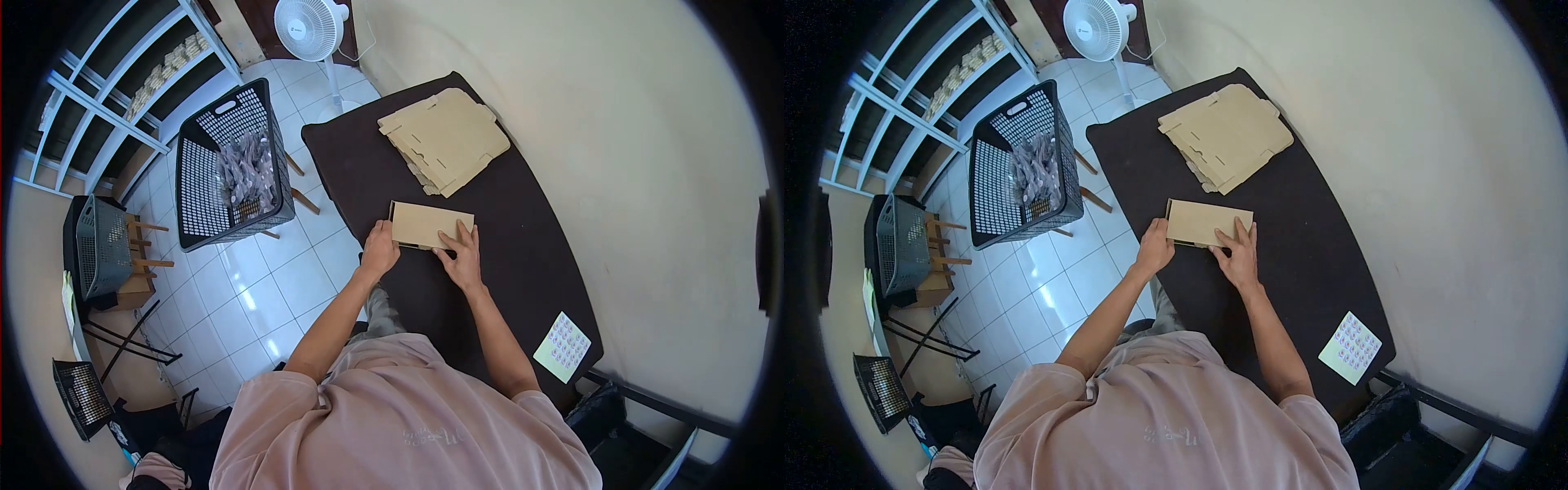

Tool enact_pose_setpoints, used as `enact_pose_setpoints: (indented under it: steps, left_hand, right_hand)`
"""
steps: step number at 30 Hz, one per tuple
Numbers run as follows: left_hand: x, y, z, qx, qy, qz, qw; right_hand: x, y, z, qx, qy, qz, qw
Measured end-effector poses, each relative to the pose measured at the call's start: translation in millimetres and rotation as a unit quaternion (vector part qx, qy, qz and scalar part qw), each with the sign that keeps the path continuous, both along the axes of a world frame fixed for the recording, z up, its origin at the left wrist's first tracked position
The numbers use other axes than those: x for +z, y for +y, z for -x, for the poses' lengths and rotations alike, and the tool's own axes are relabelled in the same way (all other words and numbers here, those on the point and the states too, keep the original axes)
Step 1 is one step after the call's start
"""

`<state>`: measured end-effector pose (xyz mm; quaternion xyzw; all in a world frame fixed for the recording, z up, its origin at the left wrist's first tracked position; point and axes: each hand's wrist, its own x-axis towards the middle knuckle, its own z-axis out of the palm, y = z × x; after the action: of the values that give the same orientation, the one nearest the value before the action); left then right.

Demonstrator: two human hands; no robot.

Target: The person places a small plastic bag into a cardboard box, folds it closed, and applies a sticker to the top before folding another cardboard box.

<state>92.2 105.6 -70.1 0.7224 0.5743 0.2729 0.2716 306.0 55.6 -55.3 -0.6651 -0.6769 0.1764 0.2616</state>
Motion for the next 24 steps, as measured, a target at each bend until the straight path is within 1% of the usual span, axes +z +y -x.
enact_pose_setpoints:
  steps: [9,11,12,14,15,17,20,24]
  left_hand:
    - [4,-2,1,0.005,0.003,0.019,1.000]
    - [14,-4,1,0.035,-0.078,0.098,0.992]
    - [14,-7,2,0.035,-0.077,0.097,0.992]
    - [14,-14,4,-0.027,-0.081,0.044,0.995]
    - [14,-18,5,-0.026,-0.081,0.044,0.995]
    - [13,-24,6,-0.073,-0.020,0.041,0.996]
    - [2,-22,10,-0.083,-0.029,0.035,0.995]
    - [8,-19,9,-0.079,-0.048,0.046,0.995]
  right_hand:
    - [0,-2,5,-0.006,-0.017,-0.008,1.000]
    - [-2,-3,5,-0.004,-0.026,-0.017,1.000]
    - [-3,-4,6,-0.007,-0.031,-0.024,0.999]
    - [-5,-5,8,-0.007,-0.034,-0.030,0.999]
    - [-4,-5,8,-0.010,-0.031,-0.029,0.999]
    - [-4,-6,8,-0.012,-0.029,-0.028,0.999]
    - [-3,-6,7,-0.008,-0.037,-0.040,0.999]
    - [-3,-4,7,-0.005,-0.040,-0.043,0.998]
